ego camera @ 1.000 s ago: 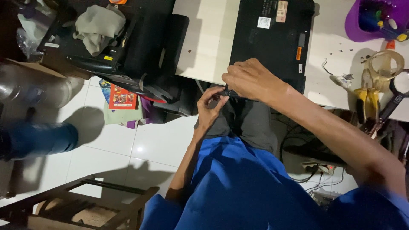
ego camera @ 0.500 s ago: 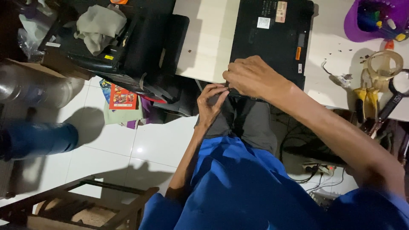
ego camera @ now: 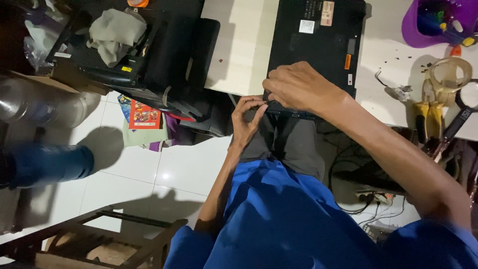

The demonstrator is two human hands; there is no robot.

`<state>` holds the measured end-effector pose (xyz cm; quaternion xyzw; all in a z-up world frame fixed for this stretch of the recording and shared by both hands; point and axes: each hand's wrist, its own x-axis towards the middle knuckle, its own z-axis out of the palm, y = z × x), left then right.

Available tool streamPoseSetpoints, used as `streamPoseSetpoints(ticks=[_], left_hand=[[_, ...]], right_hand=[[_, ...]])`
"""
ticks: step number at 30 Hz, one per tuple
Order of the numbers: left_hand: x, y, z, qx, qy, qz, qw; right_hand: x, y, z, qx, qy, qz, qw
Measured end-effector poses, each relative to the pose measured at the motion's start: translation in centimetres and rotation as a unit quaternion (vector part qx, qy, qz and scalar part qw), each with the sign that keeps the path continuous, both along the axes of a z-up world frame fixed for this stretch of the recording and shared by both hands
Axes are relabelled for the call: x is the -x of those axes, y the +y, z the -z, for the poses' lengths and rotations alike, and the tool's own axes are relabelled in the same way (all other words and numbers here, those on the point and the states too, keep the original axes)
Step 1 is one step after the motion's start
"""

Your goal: Disassembling a laptop by removing screws from the back panel and prying the casing open.

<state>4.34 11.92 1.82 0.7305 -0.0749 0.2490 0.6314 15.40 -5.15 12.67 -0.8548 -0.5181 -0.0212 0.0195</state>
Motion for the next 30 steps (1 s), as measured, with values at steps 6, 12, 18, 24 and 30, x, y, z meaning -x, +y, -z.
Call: streamPoseSetpoints(ticks=[6, 12, 18, 24, 30], left_hand=[[0.1, 0.0, 0.3, 0.000, 0.010, 0.002, 1.000], [0.1, 0.1, 0.0, 0.005, 0.008, 0.000, 1.000], [-1.3, 0.3, -1.0, 0.003, 0.001, -0.013, 1.000], [-5.2, 1.8, -3.1, -0.015, 0.049, -0.003, 0.999], [-7.2, 1.9, -2.2, -0.027, 0.033, 0.039, 0.998]], right_hand=[[1.8, 0.6, -4.5, -0.029, 0.054, 0.007, 0.998], [1.1, 0.4, -2.8, -0.122, 0.127, 0.007, 0.984], [-1.4, 0.2, -2.0, -0.062, 0.030, -0.011, 0.998], [-1.7, 2.2, -7.9, -0.051, 0.092, 0.073, 0.992], [-4.0, 3.0, -5.5, -0.049, 0.040, 0.051, 0.997]])
